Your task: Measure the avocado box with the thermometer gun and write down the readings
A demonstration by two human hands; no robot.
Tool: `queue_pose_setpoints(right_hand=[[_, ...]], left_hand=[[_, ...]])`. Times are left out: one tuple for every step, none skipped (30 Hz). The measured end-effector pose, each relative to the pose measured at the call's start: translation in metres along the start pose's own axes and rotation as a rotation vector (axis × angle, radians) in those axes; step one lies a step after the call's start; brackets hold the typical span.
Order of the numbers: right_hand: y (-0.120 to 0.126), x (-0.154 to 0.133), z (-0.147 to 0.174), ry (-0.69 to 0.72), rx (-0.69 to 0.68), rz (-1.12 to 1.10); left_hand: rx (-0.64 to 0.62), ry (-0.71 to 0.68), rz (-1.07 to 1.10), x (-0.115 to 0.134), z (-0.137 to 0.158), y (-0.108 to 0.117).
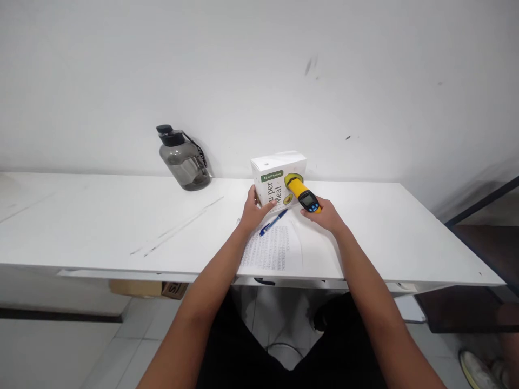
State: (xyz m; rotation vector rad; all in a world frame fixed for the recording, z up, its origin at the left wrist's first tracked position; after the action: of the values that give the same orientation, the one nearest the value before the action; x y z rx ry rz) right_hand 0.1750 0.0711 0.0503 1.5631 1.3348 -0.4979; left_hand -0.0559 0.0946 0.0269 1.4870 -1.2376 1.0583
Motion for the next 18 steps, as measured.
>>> queue_pose_setpoints(right_hand=[[0.0,-0.001,0.0,0.008,0.001,0.007],[-0.001,-0.002,0.0,0.018,0.004,0.015],[-0.001,-0.003,0.0,0.028,0.007,0.025],[-0.002,-0.004,0.0,0.034,0.014,0.033],[-0.003,-0.004,0.0,0.034,0.028,0.038],[-0.004,-0.003,0.0,0.024,0.049,0.037],[-0.005,-0.001,0.0,0.007,0.079,0.032],[-0.005,0.001,0.0,-0.015,0.114,0.024],[-0.006,0.004,0.0,-0.039,0.153,0.017],[-0.006,0.006,0.0,-0.064,0.193,0.012],[-0.007,0.009,0.0,-0.087,0.23,0.01],[-0.007,0.011,0.0,-0.108,0.265,0.01],[-0.007,0.013,0.0,-0.125,0.295,0.009],[-0.007,0.014,0.0,-0.14,0.32,0.007],[-0.007,0.016,0.0,-0.151,0.341,0.003],[-0.007,0.017,0.0,-0.159,0.36,0.0],[-0.007,0.018,0.0,-0.166,0.375,-0.002],[-0.007,0.018,0.0,-0.174,0.388,-0.004]], left_hand=[[0.0,-0.003,-0.001,0.0,0.0,0.0],[0.004,-0.006,-0.003,0.0,0.0,0.0],[0.011,-0.011,-0.008,0.0,-0.001,0.0],[0.019,-0.016,-0.017,0.0,-0.001,0.001],[0.03,-0.021,-0.026,0.001,-0.001,0.001],[0.044,-0.022,-0.036,0.001,-0.001,0.002],[0.056,-0.022,-0.046,0.002,-0.001,0.003],[0.07,-0.019,-0.055,0.002,-0.001,0.004],[0.083,-0.014,-0.063,0.002,-0.001,0.005],[0.098,-0.007,-0.072,0.002,-0.001,0.007],[0.117,0.0,-0.082,0.002,-0.001,0.008],[0.138,0.007,-0.092,0.001,-0.002,0.01],[0.162,0.013,-0.106,0.0,-0.002,0.012],[0.186,0.018,-0.124,-0.001,-0.003,0.015],[0.207,0.023,-0.149,-0.003,-0.004,0.016],[0.224,0.027,-0.174,-0.004,-0.005,0.018],[0.237,0.034,-0.197,-0.006,-0.006,0.019],[0.249,0.046,-0.215,-0.008,-0.006,0.021]])
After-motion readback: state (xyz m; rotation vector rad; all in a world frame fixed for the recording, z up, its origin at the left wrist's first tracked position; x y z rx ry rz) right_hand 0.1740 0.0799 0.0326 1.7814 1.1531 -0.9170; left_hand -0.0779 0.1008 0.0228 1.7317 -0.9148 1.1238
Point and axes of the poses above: each hand's wrist, its own z-axis away from the middle knuckle, its own y-axis out of the back of the hand, x = y × z, the point moved 5 cm from there along -z, towards the middle knuckle, and after that the axes turned 10 degrees about y, right-handed, at the moved point
